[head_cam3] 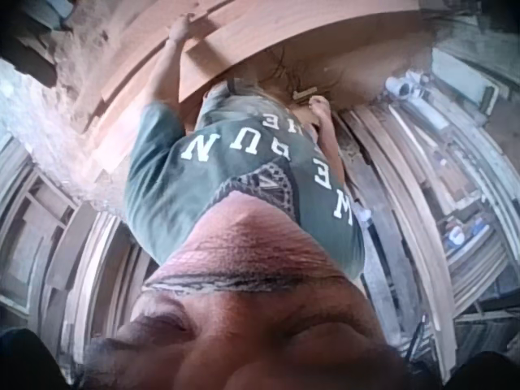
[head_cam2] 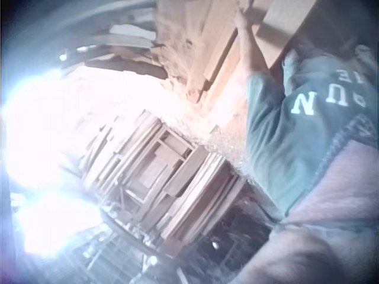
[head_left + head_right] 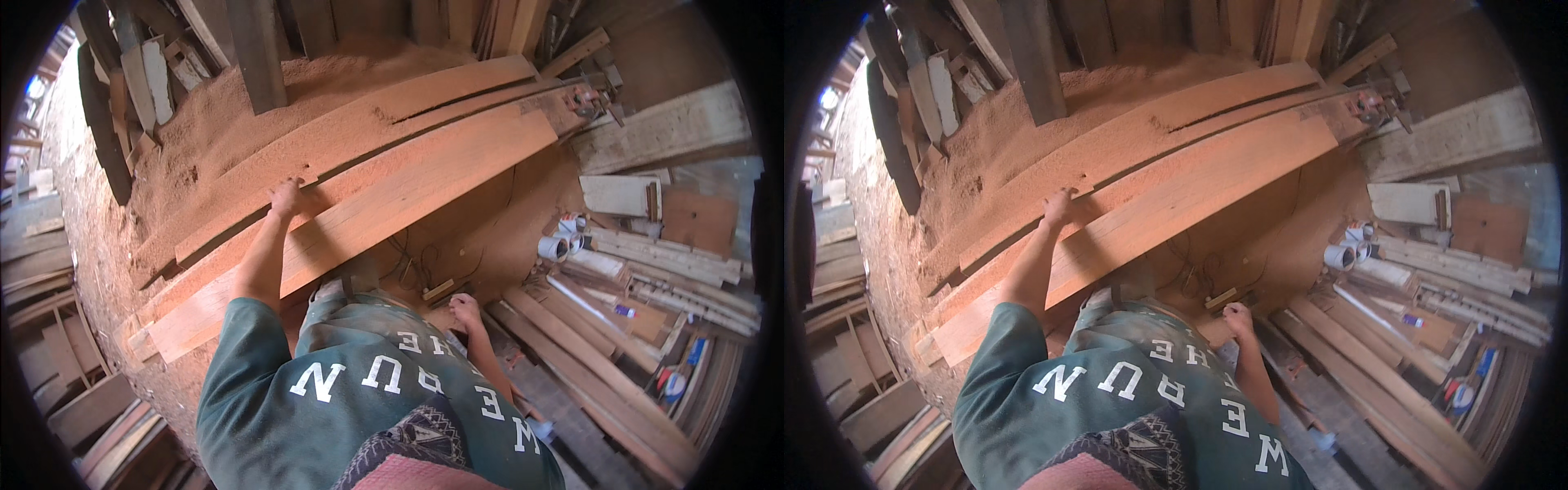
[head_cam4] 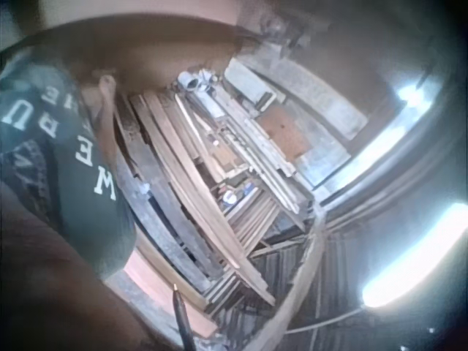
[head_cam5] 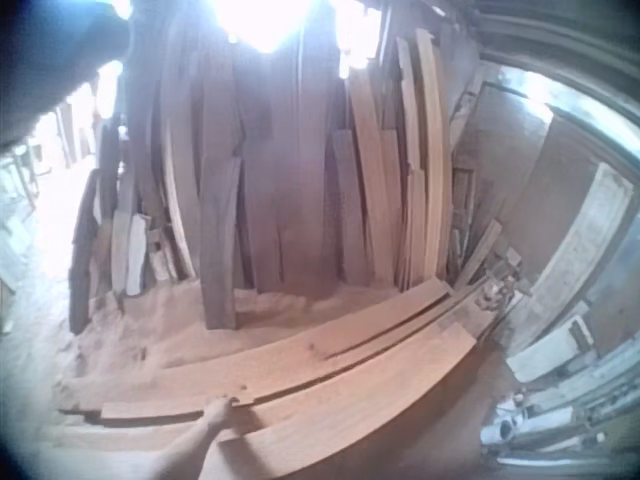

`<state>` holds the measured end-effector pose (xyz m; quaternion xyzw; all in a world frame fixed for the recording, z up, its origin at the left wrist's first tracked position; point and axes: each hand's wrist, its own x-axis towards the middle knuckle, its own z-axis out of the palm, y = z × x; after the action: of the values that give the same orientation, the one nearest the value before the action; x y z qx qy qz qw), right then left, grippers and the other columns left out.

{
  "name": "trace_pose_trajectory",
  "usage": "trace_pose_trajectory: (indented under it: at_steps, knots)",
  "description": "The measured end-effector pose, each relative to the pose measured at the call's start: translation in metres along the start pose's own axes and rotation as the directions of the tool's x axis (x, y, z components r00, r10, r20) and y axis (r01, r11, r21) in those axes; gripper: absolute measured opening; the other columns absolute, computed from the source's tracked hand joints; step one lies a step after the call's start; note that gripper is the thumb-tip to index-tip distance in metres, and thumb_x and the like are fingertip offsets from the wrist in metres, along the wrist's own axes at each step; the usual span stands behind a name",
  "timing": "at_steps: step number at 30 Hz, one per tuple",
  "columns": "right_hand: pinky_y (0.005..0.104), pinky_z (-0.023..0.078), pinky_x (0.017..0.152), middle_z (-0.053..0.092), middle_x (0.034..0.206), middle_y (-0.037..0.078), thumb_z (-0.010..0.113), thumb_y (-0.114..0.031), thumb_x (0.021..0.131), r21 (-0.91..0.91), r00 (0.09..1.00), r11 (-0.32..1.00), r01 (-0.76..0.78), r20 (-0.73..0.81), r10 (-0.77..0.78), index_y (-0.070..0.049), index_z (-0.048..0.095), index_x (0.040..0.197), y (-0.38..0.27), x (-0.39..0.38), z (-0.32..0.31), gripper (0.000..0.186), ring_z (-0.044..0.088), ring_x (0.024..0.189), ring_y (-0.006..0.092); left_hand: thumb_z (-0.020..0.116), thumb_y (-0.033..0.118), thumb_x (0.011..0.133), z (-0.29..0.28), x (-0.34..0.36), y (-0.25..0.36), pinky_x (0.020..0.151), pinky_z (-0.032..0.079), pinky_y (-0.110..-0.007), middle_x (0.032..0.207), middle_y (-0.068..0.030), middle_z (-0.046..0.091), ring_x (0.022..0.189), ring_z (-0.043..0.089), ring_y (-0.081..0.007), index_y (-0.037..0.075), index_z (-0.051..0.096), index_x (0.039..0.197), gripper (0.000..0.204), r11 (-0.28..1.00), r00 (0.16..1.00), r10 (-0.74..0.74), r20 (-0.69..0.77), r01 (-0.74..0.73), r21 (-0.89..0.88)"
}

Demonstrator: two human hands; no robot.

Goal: The person uses a circular saw to cut a piece of wood, picks up the resulting piece, and carries it to a vertical stack of lumber before returning to handle more wood planks.

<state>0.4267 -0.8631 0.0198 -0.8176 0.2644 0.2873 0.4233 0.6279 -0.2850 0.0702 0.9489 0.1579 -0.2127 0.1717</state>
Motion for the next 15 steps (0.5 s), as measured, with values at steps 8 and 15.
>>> trace_pose_trajectory:
  at_steps: [8,15]
  knots:
    - [0.0305,0.055,0.075,0.073,0.094,0.012,0.059,-0.011,0.095,-0.214,0.907,0.884,0.415,0.016,-0.422,0.004,0.065,0.114,-0.144,0.097,-0.039,0.025,0.068,0.080,0.0171,0.062,0.039,0.095,-0.016,0.019,-0.070,0.104,0.046,-0.046,0.127,-0.0263,0.064,0.121,0.060,-0.0392,-0.003,0.057,0.135,0.058,0.703,0.758,-0.557,-0.340,0.211,-0.679]
    - [0.0439,0.053,0.090,0.068,0.115,0.023,0.069,-0.018,0.088,-0.418,0.552,0.437,0.796,0.205,-0.809,0.001,0.063,0.120,-0.359,0.080,-0.032,0.038,0.066,0.106,0.0356,0.069,0.036,0.089,0.006,-0.143,-0.043,0.113,0.037,-0.050,0.144,-0.0310,0.047,0.138,0.041,-0.0437,-0.002,0.050,0.140,0.066,0.619,0.321,-0.775,-0.544,0.558,-0.553]
